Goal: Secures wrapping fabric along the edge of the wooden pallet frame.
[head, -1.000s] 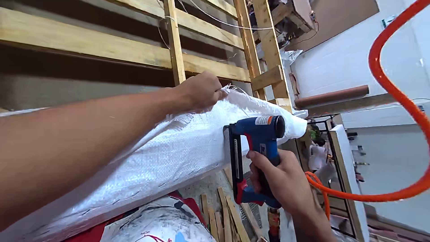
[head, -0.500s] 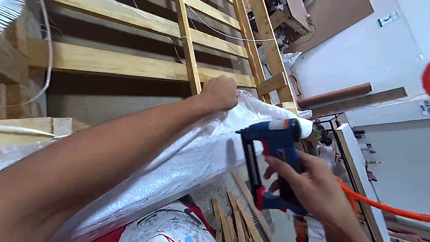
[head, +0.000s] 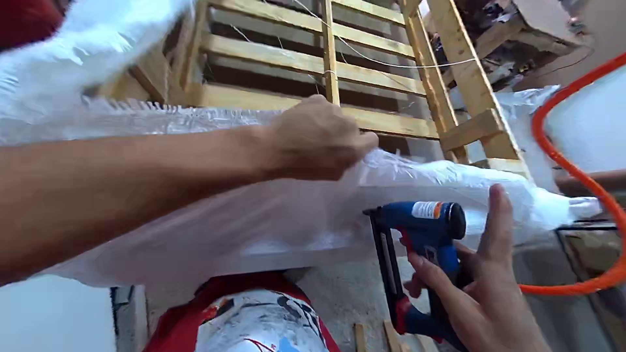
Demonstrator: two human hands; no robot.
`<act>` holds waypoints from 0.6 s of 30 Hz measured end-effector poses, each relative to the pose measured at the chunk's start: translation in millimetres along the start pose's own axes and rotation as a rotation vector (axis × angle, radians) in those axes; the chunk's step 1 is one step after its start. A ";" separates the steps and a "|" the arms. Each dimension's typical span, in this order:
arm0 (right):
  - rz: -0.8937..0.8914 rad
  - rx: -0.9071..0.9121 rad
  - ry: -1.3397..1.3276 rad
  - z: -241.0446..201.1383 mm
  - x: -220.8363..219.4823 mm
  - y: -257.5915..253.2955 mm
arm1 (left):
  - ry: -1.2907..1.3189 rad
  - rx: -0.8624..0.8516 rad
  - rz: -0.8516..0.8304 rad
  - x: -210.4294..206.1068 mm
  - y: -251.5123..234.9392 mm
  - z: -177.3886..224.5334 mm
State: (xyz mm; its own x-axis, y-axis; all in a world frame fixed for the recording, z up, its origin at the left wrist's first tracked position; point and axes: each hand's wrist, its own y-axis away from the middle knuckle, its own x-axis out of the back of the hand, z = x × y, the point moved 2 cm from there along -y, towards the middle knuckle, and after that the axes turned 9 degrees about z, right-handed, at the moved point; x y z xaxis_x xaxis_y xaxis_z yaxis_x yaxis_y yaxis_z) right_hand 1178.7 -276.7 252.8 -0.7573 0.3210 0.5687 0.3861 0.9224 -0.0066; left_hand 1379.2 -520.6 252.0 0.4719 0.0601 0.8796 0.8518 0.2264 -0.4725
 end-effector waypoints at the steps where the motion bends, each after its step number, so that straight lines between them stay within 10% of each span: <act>1: -0.014 0.033 0.044 -1.3 -2.3 -2.6 | -0.016 0.006 -0.060 2.8 -3.4 -7.9; 6: 0.012 0.152 0.274 -29.8 -14.6 -24.3 | 0.174 0.458 -0.449 -88.2 34.8 -64.7; 18: 0.026 0.085 0.525 -98.3 -93.1 -9.5 | 0.306 0.319 -0.464 -87.4 38.6 -77.7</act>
State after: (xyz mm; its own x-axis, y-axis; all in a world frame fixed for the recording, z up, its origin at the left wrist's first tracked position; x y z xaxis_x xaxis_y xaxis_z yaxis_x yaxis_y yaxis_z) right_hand 1297.4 -336.4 280.8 -0.3744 0.2131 0.9024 0.3404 0.9369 -0.0800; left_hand 1388.5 -592.7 152.6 0.1542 -0.3829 0.9108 0.8957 0.4433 0.0348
